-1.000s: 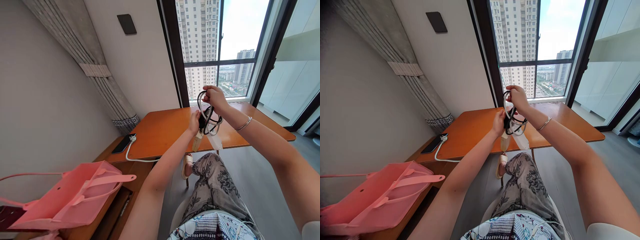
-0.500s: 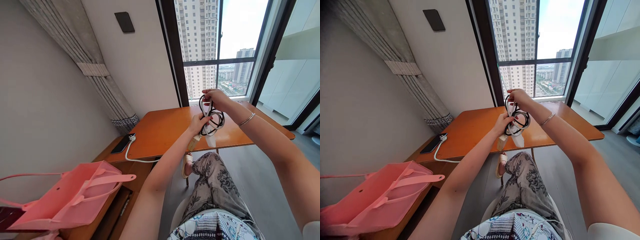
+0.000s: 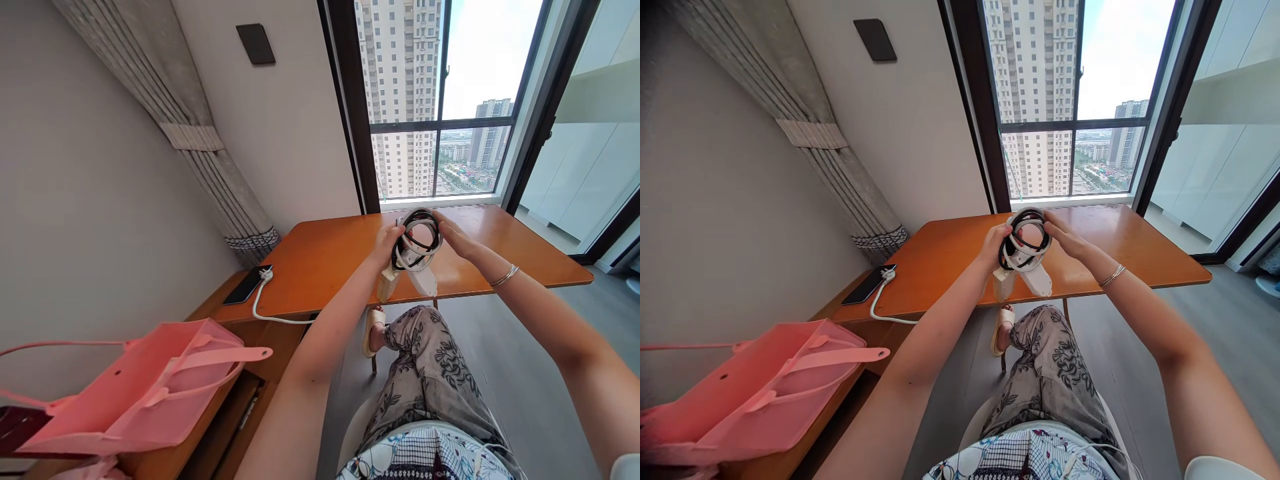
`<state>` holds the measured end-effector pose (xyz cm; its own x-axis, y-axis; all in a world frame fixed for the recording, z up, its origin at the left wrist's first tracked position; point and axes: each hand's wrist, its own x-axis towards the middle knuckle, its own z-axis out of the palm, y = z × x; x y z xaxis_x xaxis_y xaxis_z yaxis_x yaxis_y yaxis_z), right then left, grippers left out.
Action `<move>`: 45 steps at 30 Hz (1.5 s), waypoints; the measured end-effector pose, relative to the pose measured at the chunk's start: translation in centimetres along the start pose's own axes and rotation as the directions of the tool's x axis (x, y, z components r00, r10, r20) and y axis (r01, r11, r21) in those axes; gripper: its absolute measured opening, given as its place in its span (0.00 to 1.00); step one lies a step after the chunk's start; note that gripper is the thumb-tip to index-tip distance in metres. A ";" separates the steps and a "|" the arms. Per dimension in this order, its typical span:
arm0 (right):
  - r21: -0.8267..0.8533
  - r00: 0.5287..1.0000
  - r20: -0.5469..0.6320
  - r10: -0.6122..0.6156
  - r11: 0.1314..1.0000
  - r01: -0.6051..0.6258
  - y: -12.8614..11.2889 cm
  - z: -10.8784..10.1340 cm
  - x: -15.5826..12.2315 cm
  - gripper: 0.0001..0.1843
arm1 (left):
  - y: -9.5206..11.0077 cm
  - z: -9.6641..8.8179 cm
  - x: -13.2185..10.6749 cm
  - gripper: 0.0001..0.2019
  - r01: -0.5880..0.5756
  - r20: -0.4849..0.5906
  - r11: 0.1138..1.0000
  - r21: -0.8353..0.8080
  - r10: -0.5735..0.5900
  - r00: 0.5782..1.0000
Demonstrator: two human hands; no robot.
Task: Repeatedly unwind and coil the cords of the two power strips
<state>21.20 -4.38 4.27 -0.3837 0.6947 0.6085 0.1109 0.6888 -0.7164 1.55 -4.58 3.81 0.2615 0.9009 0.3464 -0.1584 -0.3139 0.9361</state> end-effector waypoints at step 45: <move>0.012 0.764 -0.584 0.274 0.944 -0.330 1.2 0.7 0.9 0.25 | 0.9 1.5 1.2 0.14 -0.322 0.067 0.608 0.726 0.402 0.913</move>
<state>20.35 -3.03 3.75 0.2722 0.8410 0.4676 0.2206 0.4184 -0.8810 3.19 -4.23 5.17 0.2392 0.6760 0.6971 0.5106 -0.6982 0.5019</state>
